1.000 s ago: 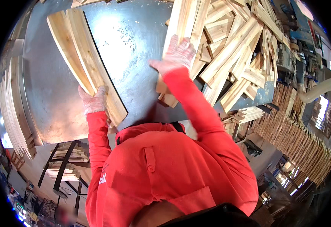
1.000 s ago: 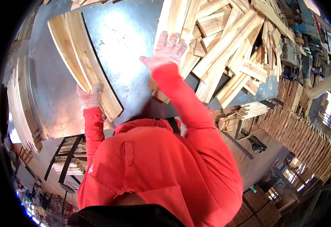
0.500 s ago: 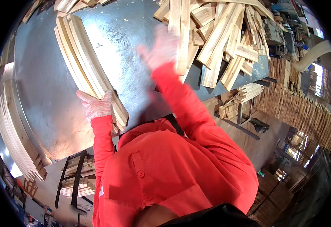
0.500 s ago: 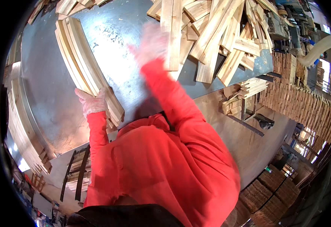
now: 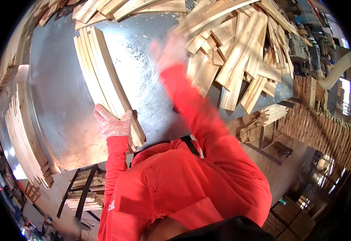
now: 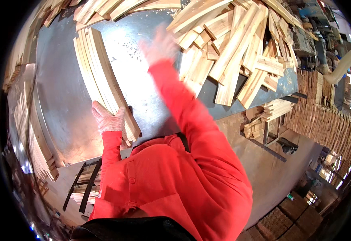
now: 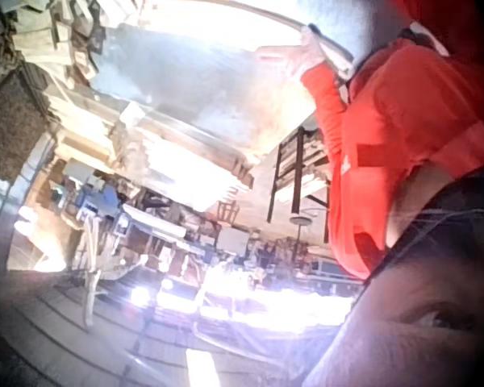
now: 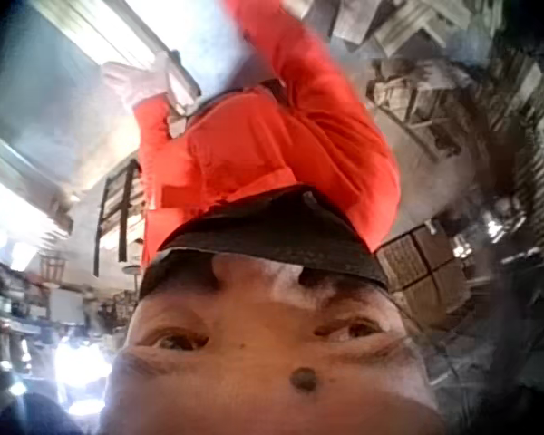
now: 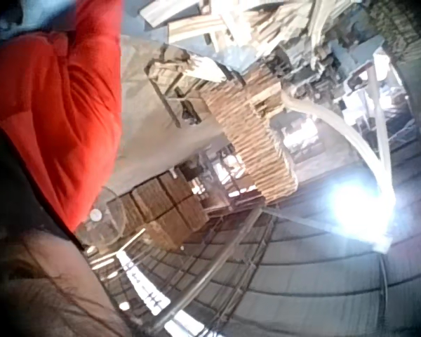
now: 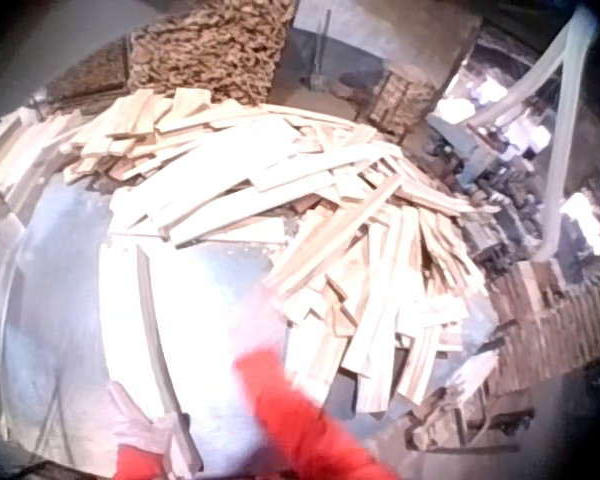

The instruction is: The person sorts wooden planks on a metal table in a workshop. They pick up planks from a pile, inspect them, and place them into a separate stack, repeating this process continuously.

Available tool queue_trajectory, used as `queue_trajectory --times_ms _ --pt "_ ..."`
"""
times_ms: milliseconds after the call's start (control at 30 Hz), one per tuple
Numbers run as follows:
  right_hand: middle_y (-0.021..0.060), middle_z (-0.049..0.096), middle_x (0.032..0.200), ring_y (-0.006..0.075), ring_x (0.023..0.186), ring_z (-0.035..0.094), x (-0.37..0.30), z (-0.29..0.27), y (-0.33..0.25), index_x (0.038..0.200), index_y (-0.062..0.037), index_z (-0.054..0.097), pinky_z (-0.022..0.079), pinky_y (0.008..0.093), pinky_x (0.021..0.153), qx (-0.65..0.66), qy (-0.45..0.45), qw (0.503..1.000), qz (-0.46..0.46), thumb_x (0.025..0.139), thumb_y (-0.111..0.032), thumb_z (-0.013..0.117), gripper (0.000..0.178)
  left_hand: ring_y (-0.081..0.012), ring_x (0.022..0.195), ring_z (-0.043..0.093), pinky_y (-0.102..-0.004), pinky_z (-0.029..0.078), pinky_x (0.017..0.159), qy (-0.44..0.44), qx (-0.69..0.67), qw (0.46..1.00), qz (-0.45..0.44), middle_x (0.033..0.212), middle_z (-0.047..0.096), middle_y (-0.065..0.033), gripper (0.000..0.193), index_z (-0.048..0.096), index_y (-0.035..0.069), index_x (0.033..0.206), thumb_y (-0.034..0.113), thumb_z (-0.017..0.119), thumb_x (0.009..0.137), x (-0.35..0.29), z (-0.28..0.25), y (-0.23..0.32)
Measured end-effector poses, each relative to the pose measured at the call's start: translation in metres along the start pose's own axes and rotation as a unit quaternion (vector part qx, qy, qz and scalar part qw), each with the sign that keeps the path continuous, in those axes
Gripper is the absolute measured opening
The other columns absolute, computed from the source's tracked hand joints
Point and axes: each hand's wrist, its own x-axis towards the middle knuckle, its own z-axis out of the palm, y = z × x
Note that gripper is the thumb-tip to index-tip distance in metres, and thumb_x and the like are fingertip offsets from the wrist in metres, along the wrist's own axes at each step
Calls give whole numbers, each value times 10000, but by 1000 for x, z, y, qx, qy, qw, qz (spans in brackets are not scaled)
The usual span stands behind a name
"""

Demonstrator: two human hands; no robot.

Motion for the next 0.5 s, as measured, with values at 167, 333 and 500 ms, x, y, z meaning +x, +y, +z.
queue_trajectory --times_ms 167,333,500 --pt "307 263 1508 434 1368 343 188 -43 60 1523 -4 67 381 522 1046 -115 156 938 287 677 -693 661 1242 -446 1185 482 -452 432 997 -21 -103 994 -12 1351 402 -321 1146 150 -47 1487 410 781 646 5 -14 17" --pt "298 317 1465 416 1301 405 215 -17 55 1512 12 90 404 508 1040 -14 86 964 250 714 -538 686 1138 -428 1251 442 -485 398 1030 -40 -39 997 -47 1410 357 -283 1164 114 0 1508 443 767 652 7 -12 11" --pt "288 372 1423 397 1233 468 227 -8 49 1502 27 113 427 495 1033 134 55 968 205 750 -383 711 1045 -420 1274 434 -462 383 1058 -52 -27 996 -70 1387 403 -278 1137 114 37 1515 436 755 665 7 -24 5"
